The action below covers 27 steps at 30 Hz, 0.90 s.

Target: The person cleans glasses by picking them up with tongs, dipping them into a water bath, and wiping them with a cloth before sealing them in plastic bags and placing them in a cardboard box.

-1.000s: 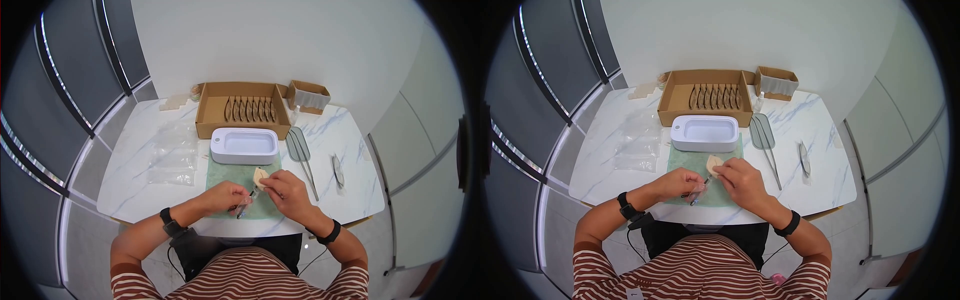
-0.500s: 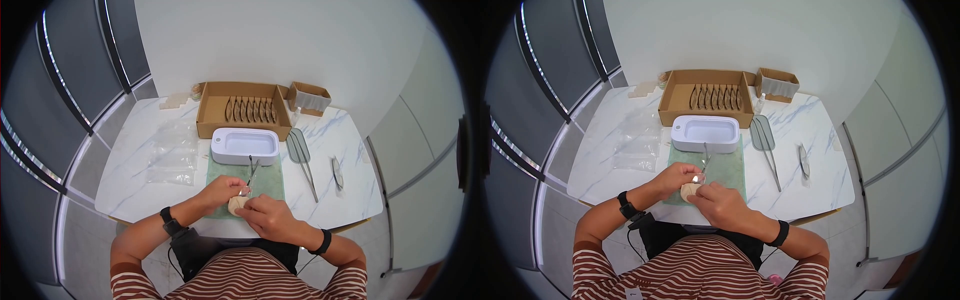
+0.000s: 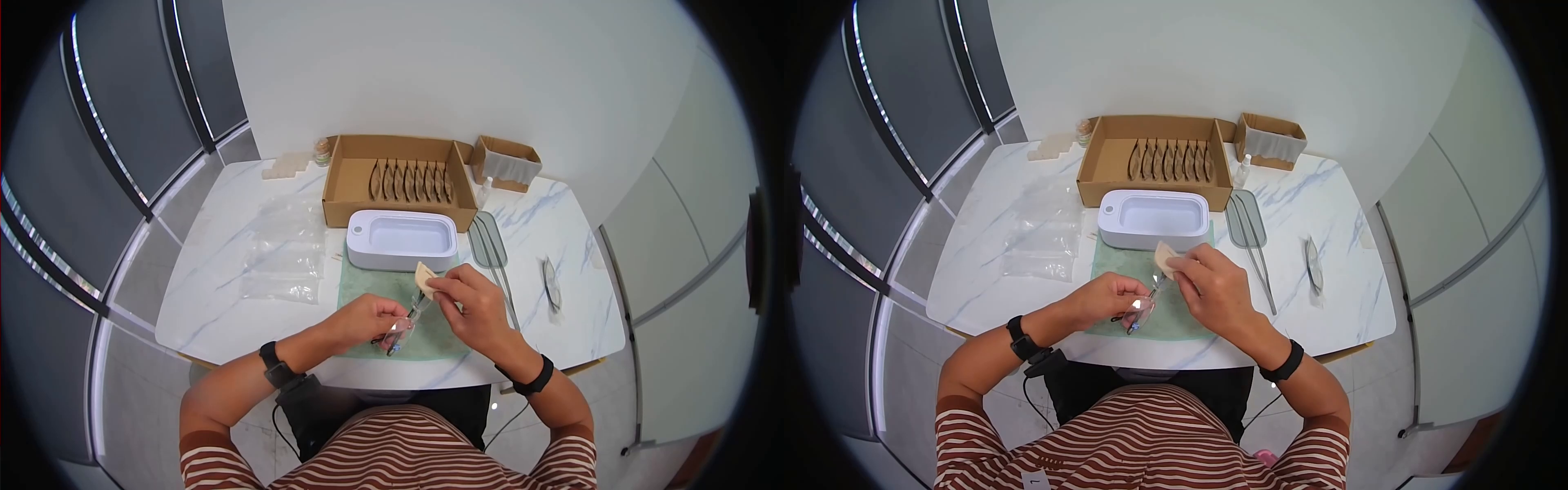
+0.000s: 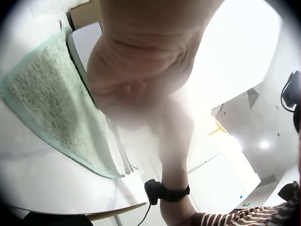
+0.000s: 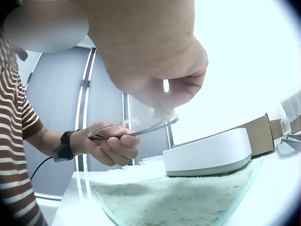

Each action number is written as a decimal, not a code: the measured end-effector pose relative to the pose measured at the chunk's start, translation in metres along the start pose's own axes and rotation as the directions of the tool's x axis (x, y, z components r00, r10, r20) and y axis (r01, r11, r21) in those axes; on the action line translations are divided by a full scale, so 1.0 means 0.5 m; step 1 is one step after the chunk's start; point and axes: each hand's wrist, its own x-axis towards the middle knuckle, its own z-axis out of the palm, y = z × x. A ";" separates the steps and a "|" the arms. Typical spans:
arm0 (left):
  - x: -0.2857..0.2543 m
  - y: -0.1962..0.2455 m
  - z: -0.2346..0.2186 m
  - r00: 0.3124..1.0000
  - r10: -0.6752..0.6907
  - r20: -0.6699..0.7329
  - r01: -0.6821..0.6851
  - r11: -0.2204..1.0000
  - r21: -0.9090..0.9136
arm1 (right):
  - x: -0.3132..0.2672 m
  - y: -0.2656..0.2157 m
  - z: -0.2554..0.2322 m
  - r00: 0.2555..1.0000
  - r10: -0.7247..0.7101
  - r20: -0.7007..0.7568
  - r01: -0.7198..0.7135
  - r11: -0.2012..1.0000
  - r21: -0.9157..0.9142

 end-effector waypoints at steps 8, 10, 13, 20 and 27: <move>-0.018 0.040 -0.026 0.990 0.060 -0.124 -0.039 0.986 0.165 | -0.025 0.033 -0.022 0.988 0.110 0.109 -0.112 0.994 0.011; -0.023 0.065 -0.049 0.974 0.094 -0.207 -0.052 0.979 0.197 | -0.039 0.044 -0.020 0.978 0.100 0.185 -0.107 0.994 0.028; -0.015 0.119 -0.089 0.944 0.175 -0.279 -0.081 0.945 0.317 | -0.049 0.066 -0.009 0.949 0.104 0.299 -0.112 0.994 0.009; 0.087 0.284 -0.220 0.810 0.406 -0.423 0.023 0.699 0.715 | 0.040 0.081 -0.044 0.876 0.026 0.482 -0.002 0.999 -0.049; 0.288 0.335 -0.367 0.791 0.352 -0.501 0.409 0.304 0.860 | 0.297 0.168 -0.020 0.923 0.043 0.383 -0.068 0.996 0.052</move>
